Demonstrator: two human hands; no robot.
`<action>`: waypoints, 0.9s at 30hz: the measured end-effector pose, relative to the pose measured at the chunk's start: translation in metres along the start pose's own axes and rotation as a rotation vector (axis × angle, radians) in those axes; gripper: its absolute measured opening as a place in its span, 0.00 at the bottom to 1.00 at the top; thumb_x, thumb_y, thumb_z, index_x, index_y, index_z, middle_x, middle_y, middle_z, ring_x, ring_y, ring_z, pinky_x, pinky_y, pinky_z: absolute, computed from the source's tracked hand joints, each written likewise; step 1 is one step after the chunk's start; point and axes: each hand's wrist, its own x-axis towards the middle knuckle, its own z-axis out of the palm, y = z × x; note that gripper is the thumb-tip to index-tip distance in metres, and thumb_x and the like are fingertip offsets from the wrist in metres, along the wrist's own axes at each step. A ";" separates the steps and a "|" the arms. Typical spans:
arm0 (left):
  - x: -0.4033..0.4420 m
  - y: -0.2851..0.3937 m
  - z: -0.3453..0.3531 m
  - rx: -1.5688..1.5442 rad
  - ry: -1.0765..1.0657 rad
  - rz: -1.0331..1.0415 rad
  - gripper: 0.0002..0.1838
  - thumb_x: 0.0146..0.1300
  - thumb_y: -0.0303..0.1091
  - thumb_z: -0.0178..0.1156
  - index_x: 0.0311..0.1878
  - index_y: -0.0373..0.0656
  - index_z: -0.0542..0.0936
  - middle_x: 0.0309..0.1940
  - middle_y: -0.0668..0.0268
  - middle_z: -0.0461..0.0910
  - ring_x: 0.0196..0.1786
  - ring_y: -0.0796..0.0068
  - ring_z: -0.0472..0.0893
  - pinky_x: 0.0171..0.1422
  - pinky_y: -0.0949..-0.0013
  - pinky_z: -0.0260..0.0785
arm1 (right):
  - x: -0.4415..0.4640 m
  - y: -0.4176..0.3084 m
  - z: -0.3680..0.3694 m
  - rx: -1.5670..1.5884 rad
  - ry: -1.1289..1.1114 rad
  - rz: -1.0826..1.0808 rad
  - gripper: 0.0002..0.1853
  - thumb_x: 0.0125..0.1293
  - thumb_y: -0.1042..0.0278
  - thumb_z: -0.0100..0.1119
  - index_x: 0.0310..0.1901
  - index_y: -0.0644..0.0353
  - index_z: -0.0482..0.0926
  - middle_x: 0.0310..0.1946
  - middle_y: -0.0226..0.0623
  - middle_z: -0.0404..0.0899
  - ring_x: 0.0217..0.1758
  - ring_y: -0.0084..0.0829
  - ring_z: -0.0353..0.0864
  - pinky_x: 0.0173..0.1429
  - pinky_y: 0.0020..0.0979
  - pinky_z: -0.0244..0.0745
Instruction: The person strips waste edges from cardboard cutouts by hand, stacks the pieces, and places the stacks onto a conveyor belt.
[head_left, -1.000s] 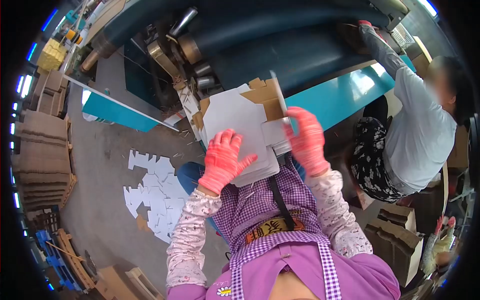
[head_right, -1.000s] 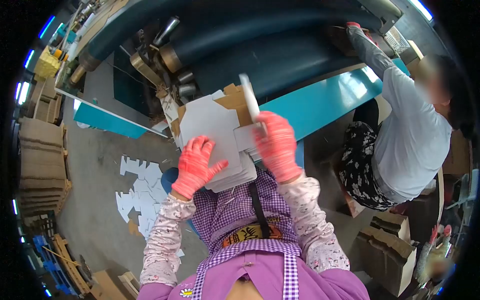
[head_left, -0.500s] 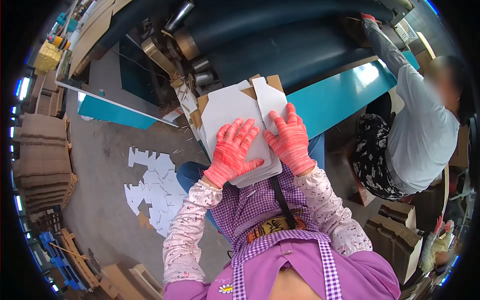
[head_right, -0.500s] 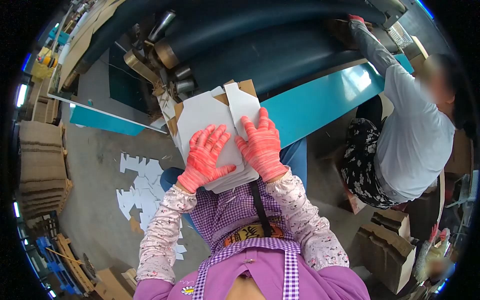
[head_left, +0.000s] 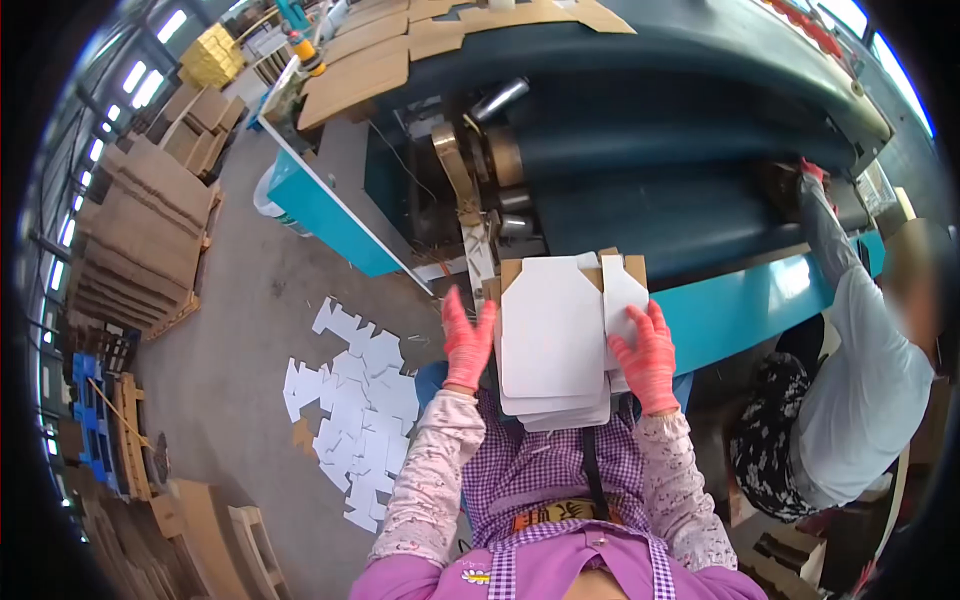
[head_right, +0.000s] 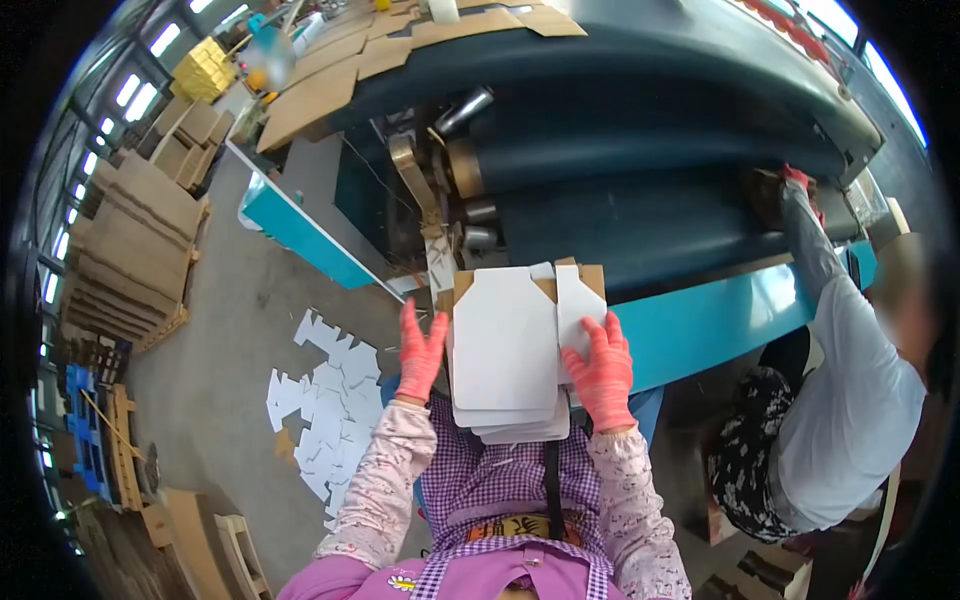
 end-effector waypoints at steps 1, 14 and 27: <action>-0.011 0.002 0.000 -0.163 -0.123 -0.092 0.33 0.71 0.49 0.54 0.73 0.44 0.60 0.73 0.55 0.61 0.74 0.45 0.60 0.78 0.57 0.50 | 0.001 -0.006 -0.006 -0.020 -0.029 0.025 0.30 0.54 0.64 0.71 0.60 0.54 0.75 0.71 0.52 0.61 0.68 0.50 0.67 0.67 0.42 0.70; 0.174 0.140 -0.086 -0.937 -0.050 -0.146 0.39 0.67 0.54 0.61 0.72 0.39 0.61 0.62 0.60 0.68 0.62 0.64 0.72 0.63 0.59 0.69 | 0.004 -0.005 0.002 -0.276 0.145 -0.407 0.11 0.57 0.71 0.65 0.43 0.49 0.83 0.58 0.37 0.79 0.61 0.40 0.76 0.67 0.43 0.64; -0.035 0.129 -0.080 -0.470 0.168 0.258 0.19 0.68 0.26 0.52 0.61 0.32 0.72 0.57 0.57 0.77 0.54 0.66 0.79 0.58 0.63 0.73 | -0.012 -0.013 0.005 -0.391 0.207 -0.461 0.09 0.60 0.70 0.60 0.43 0.53 0.81 0.54 0.35 0.79 0.56 0.38 0.78 0.62 0.42 0.69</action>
